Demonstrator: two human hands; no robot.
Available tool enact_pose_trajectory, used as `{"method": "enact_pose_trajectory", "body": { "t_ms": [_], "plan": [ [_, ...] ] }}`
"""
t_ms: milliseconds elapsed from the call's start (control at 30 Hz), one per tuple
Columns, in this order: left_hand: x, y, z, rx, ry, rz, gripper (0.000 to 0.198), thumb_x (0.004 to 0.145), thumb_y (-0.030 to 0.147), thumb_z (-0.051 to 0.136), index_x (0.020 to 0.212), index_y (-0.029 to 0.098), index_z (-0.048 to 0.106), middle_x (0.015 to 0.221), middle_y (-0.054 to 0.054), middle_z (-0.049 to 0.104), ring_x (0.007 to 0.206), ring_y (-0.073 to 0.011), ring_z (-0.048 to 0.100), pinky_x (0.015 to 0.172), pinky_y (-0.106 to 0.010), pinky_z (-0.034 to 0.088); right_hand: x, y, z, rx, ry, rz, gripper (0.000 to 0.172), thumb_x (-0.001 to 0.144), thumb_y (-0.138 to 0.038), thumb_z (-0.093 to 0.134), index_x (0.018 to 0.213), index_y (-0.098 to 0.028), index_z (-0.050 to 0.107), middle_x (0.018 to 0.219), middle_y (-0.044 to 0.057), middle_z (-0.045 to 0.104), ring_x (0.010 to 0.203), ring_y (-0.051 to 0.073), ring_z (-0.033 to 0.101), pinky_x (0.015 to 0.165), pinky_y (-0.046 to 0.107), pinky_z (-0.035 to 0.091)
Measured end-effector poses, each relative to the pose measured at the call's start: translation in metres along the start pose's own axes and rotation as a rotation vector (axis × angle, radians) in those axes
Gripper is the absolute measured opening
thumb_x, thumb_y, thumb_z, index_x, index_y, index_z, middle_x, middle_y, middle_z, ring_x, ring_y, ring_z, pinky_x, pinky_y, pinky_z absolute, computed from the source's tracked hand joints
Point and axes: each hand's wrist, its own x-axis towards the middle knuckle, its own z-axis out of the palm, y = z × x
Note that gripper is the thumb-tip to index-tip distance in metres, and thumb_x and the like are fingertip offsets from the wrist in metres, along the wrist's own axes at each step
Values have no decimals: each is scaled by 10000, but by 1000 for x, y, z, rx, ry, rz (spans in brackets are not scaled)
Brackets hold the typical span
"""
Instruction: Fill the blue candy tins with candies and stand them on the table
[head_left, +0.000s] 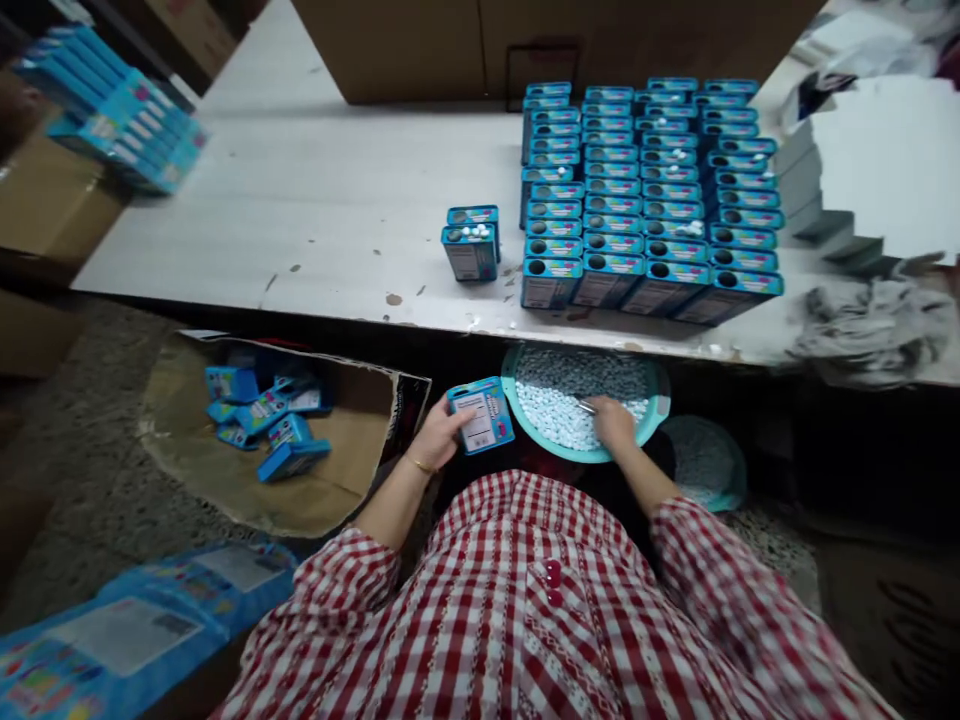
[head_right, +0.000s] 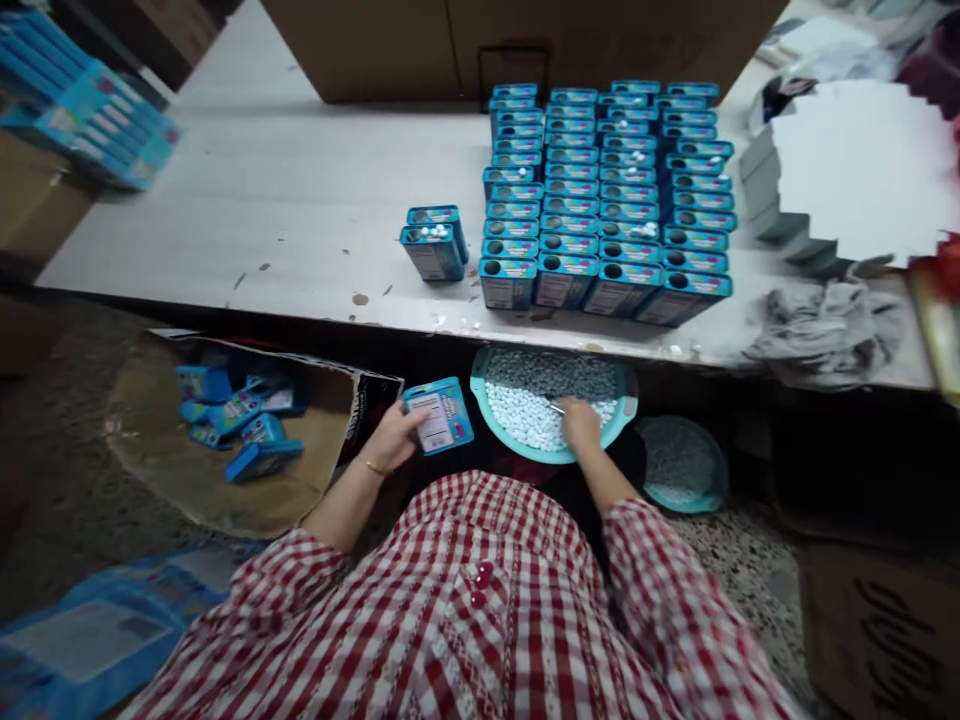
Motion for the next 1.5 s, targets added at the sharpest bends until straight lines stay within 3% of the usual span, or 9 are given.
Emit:
{"method": "enact_pose_trajectory", "body": {
  "t_ms": [133, 267, 567, 700, 867, 1000, 1200, 1367, 1500],
  "plan": [
    [31, -29, 18, 71, -49, -9, 520, 499, 278, 813, 938, 151, 563, 879, -36, 659, 840, -174, 620, 876, -397, 475, 23, -21, 28, 163, 21, 73, 325, 814, -212, 441, 1023, -211, 690, 1038, 87, 674, 976, 222, 594, 809, 308, 442],
    [43, -34, 22, 156, -106, 47, 548, 539, 290, 790, 1013, 155, 551, 931, -48, 649, 880, -175, 608, 889, -387, 462, 25, -11, 26, 337, 29, 0, 306, 784, -186, 472, 993, -196, 697, 1017, 58, 686, 949, 181, 609, 809, 271, 457],
    [64, -26, 46, 713, -226, 388, 501, 628, 293, 705, 1080, 149, 544, 995, -52, 630, 906, -174, 585, 880, -323, 446, -7, 20, -54, 645, 77, -264, 271, 730, -233, 518, 904, -177, 719, 771, 44, 666, 652, 141, 586, 604, 251, 470],
    [71, -32, 74, 870, -319, 481, 473, 656, 238, 669, 1101, 152, 536, 1023, -55, 624, 929, -177, 580, 882, -309, 439, -19, 9, -104, 454, 15, -367, 274, 753, -223, 507, 924, -194, 719, 764, 37, 662, 691, 140, 586, 650, 241, 451],
    [76, -44, 94, 911, -405, 549, 475, 640, 187, 652, 1104, 160, 554, 1110, -81, 598, 1046, -228, 551, 958, -353, 399, -32, -31, -147, -122, -58, -317, 325, 774, -158, 455, 946, -281, 702, 932, 21, 685, 842, 175, 601, 690, 251, 424],
    [79, -51, 95, 903, -403, 566, 486, 616, 156, 648, 1095, 190, 577, 1130, -76, 596, 1080, -256, 535, 987, -386, 373, -40, -63, -164, -425, -110, -304, 341, 785, -112, 415, 960, -241, 678, 956, 68, 674, 830, 190, 612, 684, 266, 422],
    [83, -56, 93, 906, -378, 553, 484, 607, 153, 647, 1086, 195, 590, 1121, -76, 603, 1071, -267, 533, 983, -404, 367, -46, -93, -171, -534, -103, -360, 302, 829, -130, 377, 933, -134, 660, 893, 144, 654, 819, 214, 618, 696, 288, 435],
    [76, -45, 86, 780, -335, 530, 448, 623, 173, 655, 1065, 187, 589, 1101, -68, 608, 1032, -232, 552, 965, -357, 383, -47, -49, -171, -478, -80, -285, 311, 812, -112, 397, 955, -202, 658, 961, 95, 639, 848, 192, 606, 695, 270, 426],
    [70, -33, 63, 684, -228, 502, 459, 636, 243, 687, 1075, 175, 571, 1048, -60, 619, 953, -202, 574, 916, -329, 412, -35, 2, -121, -406, -105, -133, 379, 789, -45, 376, 991, -210, 651, 975, 88, 636, 864, 188, 597, 665, 251, 419]
  ]
}}
